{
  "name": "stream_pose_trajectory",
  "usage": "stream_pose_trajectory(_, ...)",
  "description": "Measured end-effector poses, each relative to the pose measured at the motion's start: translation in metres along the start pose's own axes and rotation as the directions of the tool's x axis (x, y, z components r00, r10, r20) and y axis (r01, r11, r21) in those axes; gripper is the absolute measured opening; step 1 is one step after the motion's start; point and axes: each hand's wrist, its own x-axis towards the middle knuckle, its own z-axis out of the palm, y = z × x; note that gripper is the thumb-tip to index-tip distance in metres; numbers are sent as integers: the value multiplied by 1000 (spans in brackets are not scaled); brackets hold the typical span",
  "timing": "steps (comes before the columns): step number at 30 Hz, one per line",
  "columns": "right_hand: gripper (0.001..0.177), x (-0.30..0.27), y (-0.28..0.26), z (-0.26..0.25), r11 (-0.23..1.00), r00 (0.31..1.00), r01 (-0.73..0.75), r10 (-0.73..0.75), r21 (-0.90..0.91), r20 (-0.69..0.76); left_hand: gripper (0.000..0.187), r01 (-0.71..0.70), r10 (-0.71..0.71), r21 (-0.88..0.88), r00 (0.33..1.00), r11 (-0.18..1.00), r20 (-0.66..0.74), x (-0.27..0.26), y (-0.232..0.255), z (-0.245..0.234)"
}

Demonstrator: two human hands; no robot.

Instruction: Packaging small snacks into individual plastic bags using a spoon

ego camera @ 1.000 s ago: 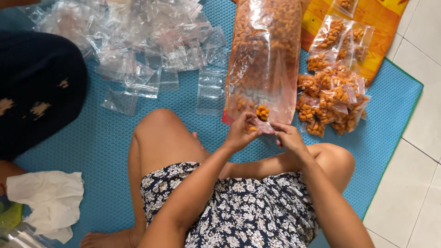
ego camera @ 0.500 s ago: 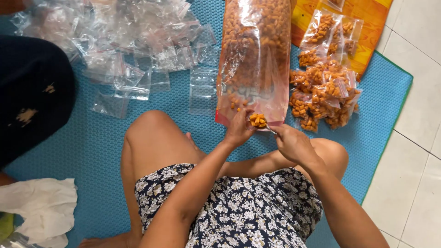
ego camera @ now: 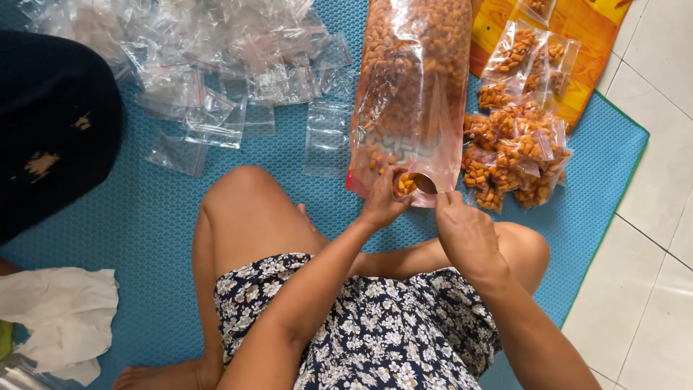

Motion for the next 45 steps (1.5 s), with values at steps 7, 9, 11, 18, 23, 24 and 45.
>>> stream_pose_trajectory(7, 22, -3, -8, -17, 993, 1000, 11, -9, 114, -19, 68, 66, -63, -49, 997, 997, 51, 2, 15, -5)
stream_pose_trajectory(9, 27, -6, -1, -25, 991, 1000, 17, -14, 136, -17, 69, 79, -74, -79, 995, 994, 65, 5, 15, -7)
stream_pose_trajectory(11, 34, -13, 11, -36, 967, 996, -83, 73, 241, 49, 71, 88, -67, -252, 993, 964, 92, 8, 0, -3)
stream_pose_trajectory(18, 47, -25, 31, -29, 908, 997, -54, 74, 416, -33, 71, 274, -144, -536, 952, 799, 271, 14, 3, -19)
stream_pose_trajectory(23, 51, -27, 45, 56, 770, 986, -87, 157, 633, -56, 65, 326, -134, -589, 929, 739, 346, 16, 48, -45)
stream_pose_trajectory(24, 51, -23, 34, 75, 767, 986, -88, 160, 636, -56, 65, 328, -135, -585, 928, 742, 348, 16, 48, -49)
stream_pose_trajectory(45, 32, -1, -25, 167, 469, 931, -77, 349, 880, -105, 39, 437, -237, -634, 895, 638, 379, 6, -27, -32)
